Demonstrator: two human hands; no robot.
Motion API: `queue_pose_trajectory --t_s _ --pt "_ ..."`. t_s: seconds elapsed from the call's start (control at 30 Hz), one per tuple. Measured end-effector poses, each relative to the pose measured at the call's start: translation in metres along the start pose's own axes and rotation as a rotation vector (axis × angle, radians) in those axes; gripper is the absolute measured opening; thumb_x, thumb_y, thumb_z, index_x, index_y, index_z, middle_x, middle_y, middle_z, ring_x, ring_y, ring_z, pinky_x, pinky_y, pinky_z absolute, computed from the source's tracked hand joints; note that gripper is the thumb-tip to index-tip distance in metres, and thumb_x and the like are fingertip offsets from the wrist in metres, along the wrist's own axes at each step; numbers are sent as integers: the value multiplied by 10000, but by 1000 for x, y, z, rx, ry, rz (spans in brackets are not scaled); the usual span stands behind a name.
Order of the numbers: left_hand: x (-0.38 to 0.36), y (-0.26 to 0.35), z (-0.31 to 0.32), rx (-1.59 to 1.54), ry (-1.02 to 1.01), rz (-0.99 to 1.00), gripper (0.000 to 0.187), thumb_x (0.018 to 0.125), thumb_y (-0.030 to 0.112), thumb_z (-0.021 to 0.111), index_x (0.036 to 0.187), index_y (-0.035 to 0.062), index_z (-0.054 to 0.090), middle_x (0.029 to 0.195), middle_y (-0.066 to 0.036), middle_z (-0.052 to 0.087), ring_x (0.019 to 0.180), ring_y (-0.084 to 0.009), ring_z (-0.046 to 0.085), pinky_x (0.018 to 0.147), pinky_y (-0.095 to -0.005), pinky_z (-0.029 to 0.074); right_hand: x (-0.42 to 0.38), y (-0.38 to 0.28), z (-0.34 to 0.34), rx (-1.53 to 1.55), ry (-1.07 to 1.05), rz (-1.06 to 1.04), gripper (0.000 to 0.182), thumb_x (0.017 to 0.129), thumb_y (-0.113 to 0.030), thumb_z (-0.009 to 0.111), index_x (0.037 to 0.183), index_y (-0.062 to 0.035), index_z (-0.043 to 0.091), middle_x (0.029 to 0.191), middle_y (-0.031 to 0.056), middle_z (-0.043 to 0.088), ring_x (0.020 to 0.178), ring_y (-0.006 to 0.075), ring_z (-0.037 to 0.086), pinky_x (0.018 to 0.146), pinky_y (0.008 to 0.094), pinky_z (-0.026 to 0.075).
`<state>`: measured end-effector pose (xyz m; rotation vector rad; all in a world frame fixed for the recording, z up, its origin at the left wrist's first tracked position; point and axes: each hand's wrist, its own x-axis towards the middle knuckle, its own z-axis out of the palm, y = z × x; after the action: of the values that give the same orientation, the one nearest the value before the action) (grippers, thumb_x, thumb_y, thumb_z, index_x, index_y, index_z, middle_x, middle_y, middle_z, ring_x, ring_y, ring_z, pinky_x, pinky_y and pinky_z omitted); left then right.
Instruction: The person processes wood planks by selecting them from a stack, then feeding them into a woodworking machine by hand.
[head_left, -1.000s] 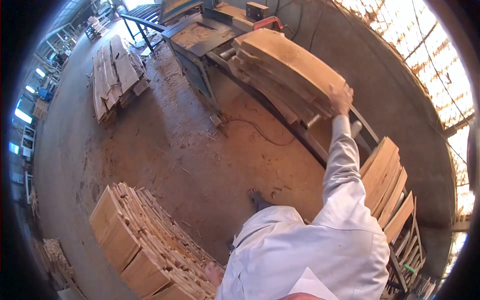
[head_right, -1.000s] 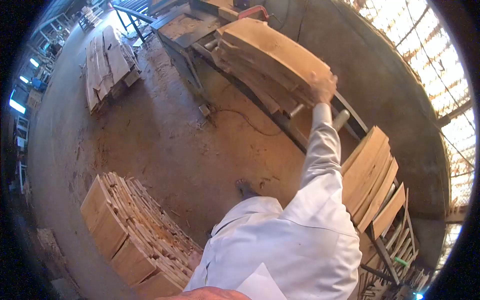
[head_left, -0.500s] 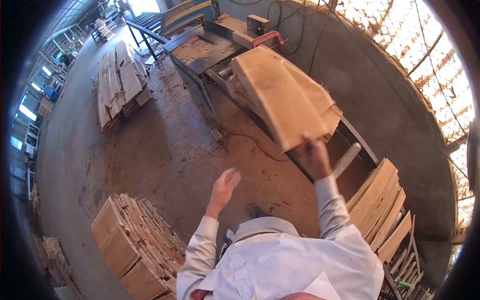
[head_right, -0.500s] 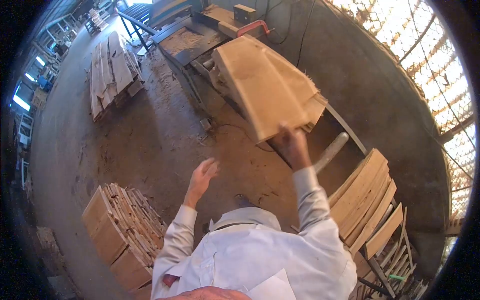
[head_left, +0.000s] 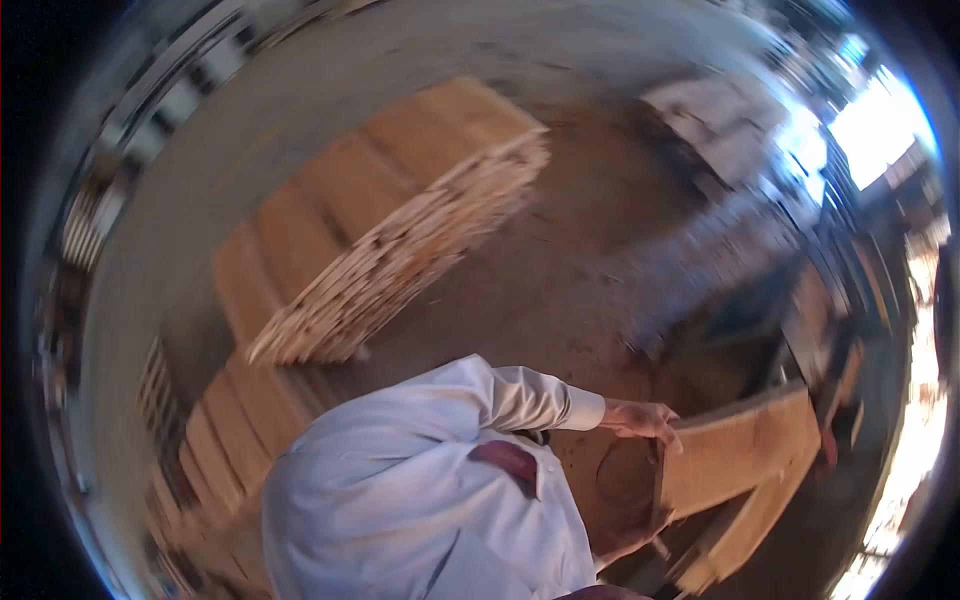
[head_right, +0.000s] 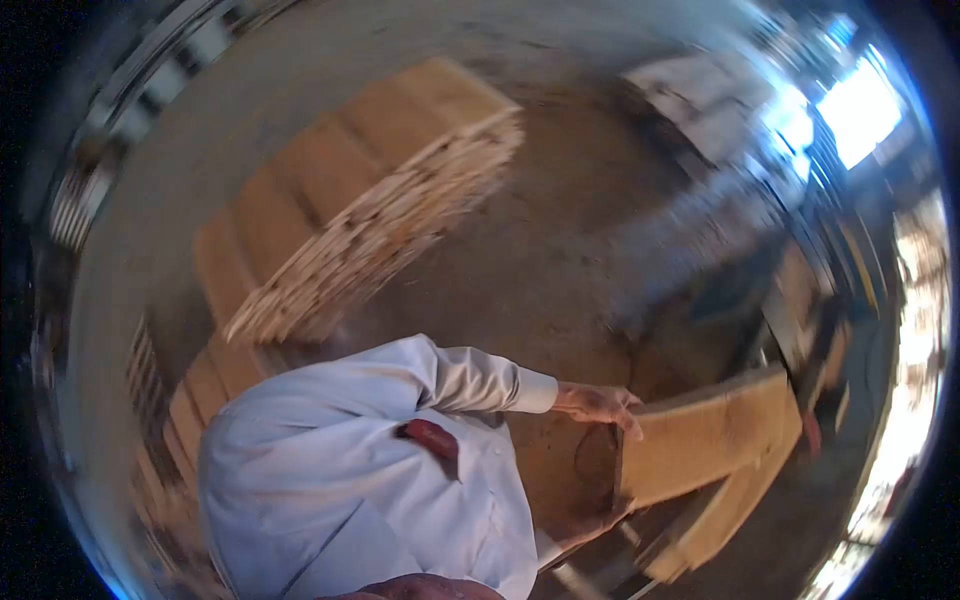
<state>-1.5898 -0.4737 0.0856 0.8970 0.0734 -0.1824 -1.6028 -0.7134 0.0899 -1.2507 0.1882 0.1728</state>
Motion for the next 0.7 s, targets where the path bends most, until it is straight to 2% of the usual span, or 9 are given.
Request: queue_pose_trajectory --t_s 0.03,0.07,0.17,0.27,0.37,0.43,0.5,0.57,0.7 --pt "-24 4 -15 -14 25 25 652 840 275 803 1358 -31 554 1265 -99 649 1142 -211 610 938 -360 549 2 8 13 -32 -86 15 501 1018 -344 545 1411 -34 520 1389 141 539 1293 285 496 1133 438 362" --pt "-26 14 16 -8 29 30 692 825 285 818 1376 -27 538 1275 -95 643 1137 -214 612 935 -362 555 10 -4 10 -38 -160 35 500 1016 -339 549 1409 -31 520 1386 143 539 1294 286 495 1134 440 360" --pt "-85 5 -17 -119 155 138 736 831 308 816 1416 -7 500 1292 -92 630 1150 -217 611 919 -361 569 9 9 39 -92 -412 24 498 1011 -326 561 1404 -24 520 1378 149 538 1296 288 492 1137 446 354" --pt "-159 0 -34 -182 355 227 657 913 306 749 1450 40 481 1334 -35 621 1196 -178 598 941 -349 557 3 30 74 -85 -683 88 496 1005 -312 572 1399 -16 519 1369 155 537 1298 289 489 1140 453 348" --pt "-230 -33 -74 -317 530 321 525 956 294 708 1395 54 550 1306 -21 653 1179 -158 618 952 -347 554 -13 66 136 -44 -905 367 468 982 -248 611 1370 1 529 1357 162 535 1254 295 523 1098 451 405" --pt "-285 -39 -81 -366 663 426 480 969 286 694 1373 58 572 1274 -36 674 1129 -167 654 947 -346 557 -31 103 178 -183 -1124 294 460 967 -211 630 1366 -5 530 1325 153 555 1208 283 558 1040 432 463" --pt "-334 -57 -99 -408 807 521 447 981 272 680 1364 64 582 1246 -54 692 1082 -178 685 936 -350 565 -58 125 223 -211 -1251 420 456 957 -181 641 1365 -11 530 1293 141 578 1161 268 592 983 408 509" --pt "-387 -60 -99 -431 971 613 424 980 252 679 1348 59 591 1225 -74 702 1054 -194 701 919 -352 578 -109 136 273 -132 -1269 759 452 954 -159 645 1367 -19 530 1259 125 602 1113 249 625 928 378 543" --pt "-486 -71 -113 -532 1191 831 374 961 203 703 1293 53 623 1184 -93 721 1032 -214 714 866 -347 603 -196 206 348 -237 -1497 912 446 960 -171 641 1372 -31 540 1239 97 628 1080 226 645 923 369 546"
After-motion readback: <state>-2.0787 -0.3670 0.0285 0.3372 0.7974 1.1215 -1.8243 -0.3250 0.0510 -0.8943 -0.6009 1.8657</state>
